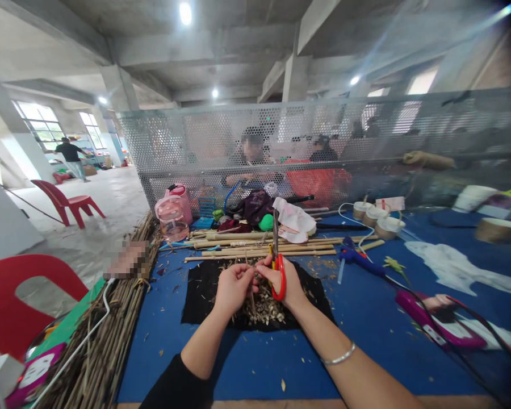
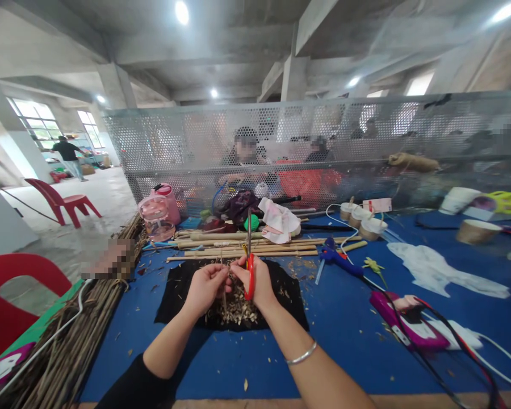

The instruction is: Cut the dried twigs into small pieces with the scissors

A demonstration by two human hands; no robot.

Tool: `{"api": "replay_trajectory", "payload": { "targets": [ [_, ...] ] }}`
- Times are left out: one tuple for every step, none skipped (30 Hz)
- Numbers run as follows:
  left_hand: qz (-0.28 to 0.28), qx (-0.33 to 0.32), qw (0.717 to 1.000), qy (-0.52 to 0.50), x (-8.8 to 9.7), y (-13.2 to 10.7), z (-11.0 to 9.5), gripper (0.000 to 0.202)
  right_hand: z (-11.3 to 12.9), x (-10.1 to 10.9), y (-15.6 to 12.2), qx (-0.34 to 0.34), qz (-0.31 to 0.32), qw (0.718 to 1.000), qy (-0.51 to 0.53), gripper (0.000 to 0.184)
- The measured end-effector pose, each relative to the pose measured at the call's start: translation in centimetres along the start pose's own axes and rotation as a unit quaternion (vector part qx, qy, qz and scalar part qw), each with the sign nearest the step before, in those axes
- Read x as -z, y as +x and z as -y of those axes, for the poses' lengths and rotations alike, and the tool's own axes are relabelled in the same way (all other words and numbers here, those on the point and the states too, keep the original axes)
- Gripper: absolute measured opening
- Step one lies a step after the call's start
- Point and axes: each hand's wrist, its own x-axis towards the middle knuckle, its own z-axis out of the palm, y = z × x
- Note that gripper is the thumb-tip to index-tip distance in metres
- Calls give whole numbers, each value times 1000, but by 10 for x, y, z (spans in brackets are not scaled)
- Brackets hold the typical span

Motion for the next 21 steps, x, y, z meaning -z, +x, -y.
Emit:
{"api": "replay_trajectory", "payload": {
  "targets": [
    [-4,0,1000,6,0,0,0,26,2,-1,-1,2,-1,1000,-15,37],
    [-7,-1,1000,13,1,0,0,26,4,-2,-2,3,-3,999,-33,37],
    [-10,-3,1000,19,2,1,-1,25,7,-2,-3,-3,-9,999,-53,37],
    [-14,-8,1000,24,4,2,-1,25,10,-2,-4,-17,-13,997,-71,37],
    [-18,-15,999,27,6,2,-2,24,14,-2,-5,-42,-13,995,-88,37],
    [-25,-22,999,28,8,3,-3,24,17,-1,-6,-73,-7,992,-102,38],
    [-33,-27,999,27,11,4,-4,23,21,1,-8,-106,4,988,-114,40],
    [-40,-29,998,24,13,5,-5,23,24,3,-10,-132,21,983,-124,42],
    [-48,-29,998,21,15,5,-6,22,26,6,-12,-151,42,979,-131,45],
    [-54,-28,998,17,16,6,-7,21,29,10,-15,-162,65,976,-133,48],
    [-58,-28,998,14,17,6,-8,21,31,15,-19,-177,86,972,-126,51],
    [-61,-29,998,13,18,7,-8,22,34,20,-24,-200,108,967,-111,53],
    [-66,-33,997,12,18,7,-9,22,37,25,-29,-232,135,959,-91,56],
    [-73,-39,996,11,18,8,-8,23,40,31,-34,-270,161,947,-71,58],
    [-81,-46,996,9,18,8,-8,24,44,36,-40,-309,186,931,-56,60],
    [-90,-53,995,6,18,8,-8,26,48,40,-45,-344,206,915,-47,61],
    [-97,-62,993,3,18,9,-7,27,51,44,-50,-370,220,902,-42,63],
    [-102,-72,992,3,18,9,-7,28,55,48,-55,-389,229,891,-42,63],
    [-101,-83,991,8,18,9,-6,28,58,50,-59,-405,234,883,-43,64],
    [-97,-96,990,21,18,8,-6,28,60,51,-62,-417,236,877,-45,66],
    [-90,-110,989,44,17,7,-5,27,62,51,-64,-425,234,873,-48,67]
  ]
}}
